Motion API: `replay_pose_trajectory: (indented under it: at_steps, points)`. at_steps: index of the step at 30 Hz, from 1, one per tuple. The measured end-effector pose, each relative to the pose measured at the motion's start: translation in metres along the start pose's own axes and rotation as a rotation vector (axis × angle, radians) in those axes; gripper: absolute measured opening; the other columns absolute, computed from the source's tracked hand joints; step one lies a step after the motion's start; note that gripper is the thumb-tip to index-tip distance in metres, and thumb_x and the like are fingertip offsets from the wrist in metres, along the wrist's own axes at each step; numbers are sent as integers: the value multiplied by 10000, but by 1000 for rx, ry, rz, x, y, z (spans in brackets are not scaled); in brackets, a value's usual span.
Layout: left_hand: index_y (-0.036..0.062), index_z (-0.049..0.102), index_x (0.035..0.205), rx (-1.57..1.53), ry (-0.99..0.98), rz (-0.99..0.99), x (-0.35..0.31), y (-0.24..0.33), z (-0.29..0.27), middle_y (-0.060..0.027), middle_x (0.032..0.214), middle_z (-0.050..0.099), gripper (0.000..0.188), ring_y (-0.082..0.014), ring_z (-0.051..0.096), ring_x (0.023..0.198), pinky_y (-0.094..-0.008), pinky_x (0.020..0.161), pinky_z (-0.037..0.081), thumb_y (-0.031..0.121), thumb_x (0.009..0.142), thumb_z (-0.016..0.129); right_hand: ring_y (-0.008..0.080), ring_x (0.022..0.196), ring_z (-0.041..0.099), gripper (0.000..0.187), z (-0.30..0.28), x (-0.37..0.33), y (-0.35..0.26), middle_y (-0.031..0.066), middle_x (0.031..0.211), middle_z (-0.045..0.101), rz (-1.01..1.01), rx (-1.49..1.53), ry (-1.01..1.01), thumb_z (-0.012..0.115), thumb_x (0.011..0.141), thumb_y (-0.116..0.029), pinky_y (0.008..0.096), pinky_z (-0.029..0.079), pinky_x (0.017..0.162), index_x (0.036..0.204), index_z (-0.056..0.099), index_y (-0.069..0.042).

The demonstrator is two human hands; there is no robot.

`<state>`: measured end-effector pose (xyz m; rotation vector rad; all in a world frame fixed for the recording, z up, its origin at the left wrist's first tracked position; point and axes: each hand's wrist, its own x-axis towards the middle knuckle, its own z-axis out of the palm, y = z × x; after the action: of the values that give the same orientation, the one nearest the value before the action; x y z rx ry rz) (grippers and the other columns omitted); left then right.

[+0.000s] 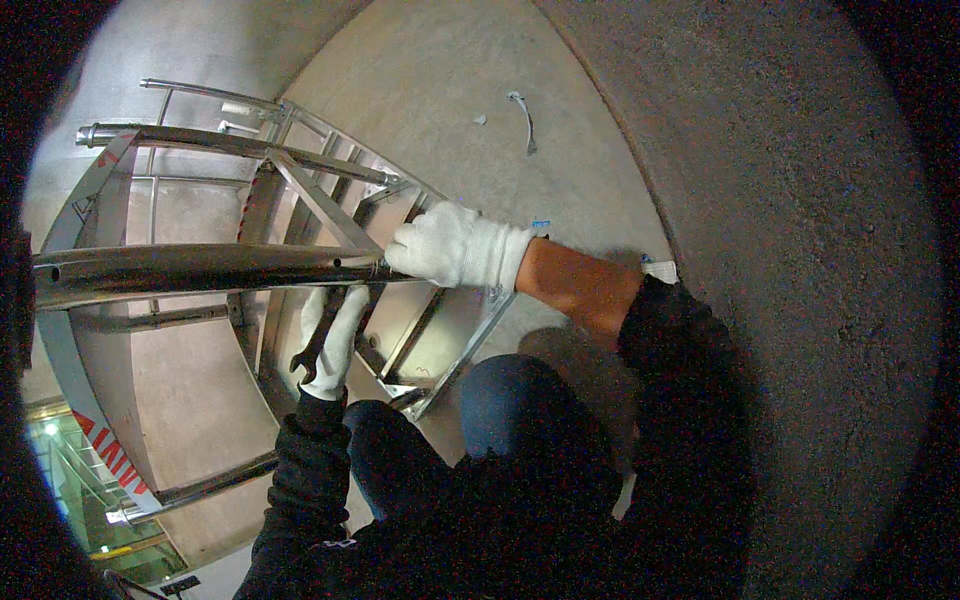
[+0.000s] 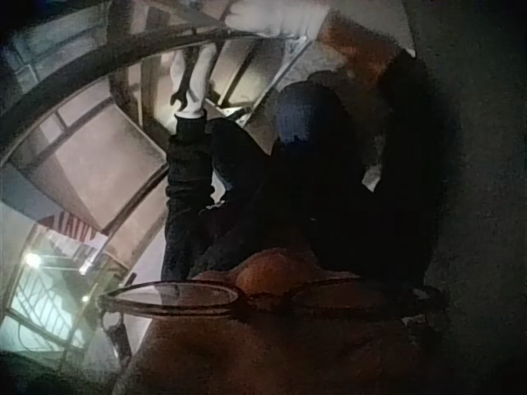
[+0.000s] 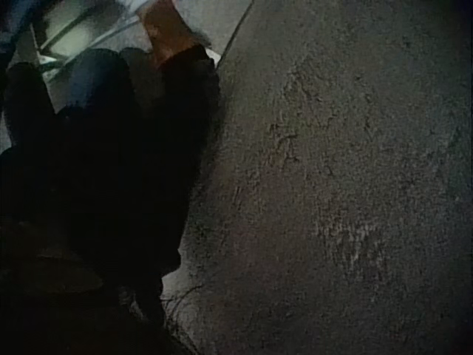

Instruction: The person assembles a stainless steel metal frame by inserting cylindrical rods into joints and tightening them with a wrench. They move a wooden chair to access the frame and continue securing the connections.

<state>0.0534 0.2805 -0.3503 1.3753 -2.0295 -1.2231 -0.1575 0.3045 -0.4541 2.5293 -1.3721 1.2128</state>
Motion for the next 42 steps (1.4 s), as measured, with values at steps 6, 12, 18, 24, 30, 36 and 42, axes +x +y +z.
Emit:
replay_pose_trajectory:
  at_steps: [6, 12, 18, 24, 30, 36, 42]
  points:
    - [16, 621, 1169, 90, -6, 31, 3, -5, -2, -67, 1031, 641, 303, -157, 589, 954, -296, 875, 461, 68, 873, 662, 341, 703, 637, 154, 12, -3, -23, 137, 800, 620, 285, 305, 103, 592, 909, -220, 448, 517, 625, 918, 608, -68]
    - [14, 622, 1174, -4, -31, 58, 4, -14, -4, -91, 1033, 657, 337, -178, 612, 942, -313, 874, 475, 116, 859, 687, 97, 486, 523, 263, -4, 10, -64, 18, 669, 586, 1019, 1264, 150, 521, 993, -261, 254, 420, 448, 915, 615, -29]
    - [16, 641, 1151, 130, -10, 39, 5, -17, -5, -128, 1036, 679, 326, -220, 640, 953, -333, 864, 482, 154, 859, 682, 95, 582, 527, 216, -6, 17, -83, 18, 745, 600, 1286, 1971, 403, 526, 978, -245, 256, 451, 528, 922, 626, -62]
    - [2, 654, 1122, 142, -19, 109, 5, -13, -3, -153, 1024, 698, 323, -264, 666, 943, -362, 846, 495, 190, 860, 677, 74, 667, 511, 175, -1, 33, -104, 6, 862, 607, 1427, 2200, 799, 540, 990, -240, 240, 434, 576, 1007, 619, -85]
    - [8, 637, 1134, 228, -47, 71, 3, -2, -4, -77, 990, 702, 292, -158, 654, 880, -295, 813, 502, 173, 893, 648, 92, 561, 497, 251, -1, 12, -86, 30, 778, 609, 1135, 1872, 414, 529, 991, -259, 245, 457, 505, 967, 645, -37]
    - [9, 635, 1136, 228, -11, 128, 6, -13, -5, -63, 970, 699, 298, -138, 641, 849, -289, 786, 498, 167, 885, 661, 103, 567, 532, 262, -6, 11, -81, 31, 764, 616, 1160, 1961, 393, 516, 997, -253, 273, 476, 496, 972, 647, -28]
    - [8, 633, 1149, 187, -21, 114, 4, -7, -3, -122, 1014, 687, 324, -212, 648, 926, -335, 842, 493, 157, 866, 675, 95, 597, 569, 236, -2, 6, -84, 59, 798, 630, 1170, 1989, 542, 515, 1007, -259, 238, 513, 549, 1016, 601, -39]
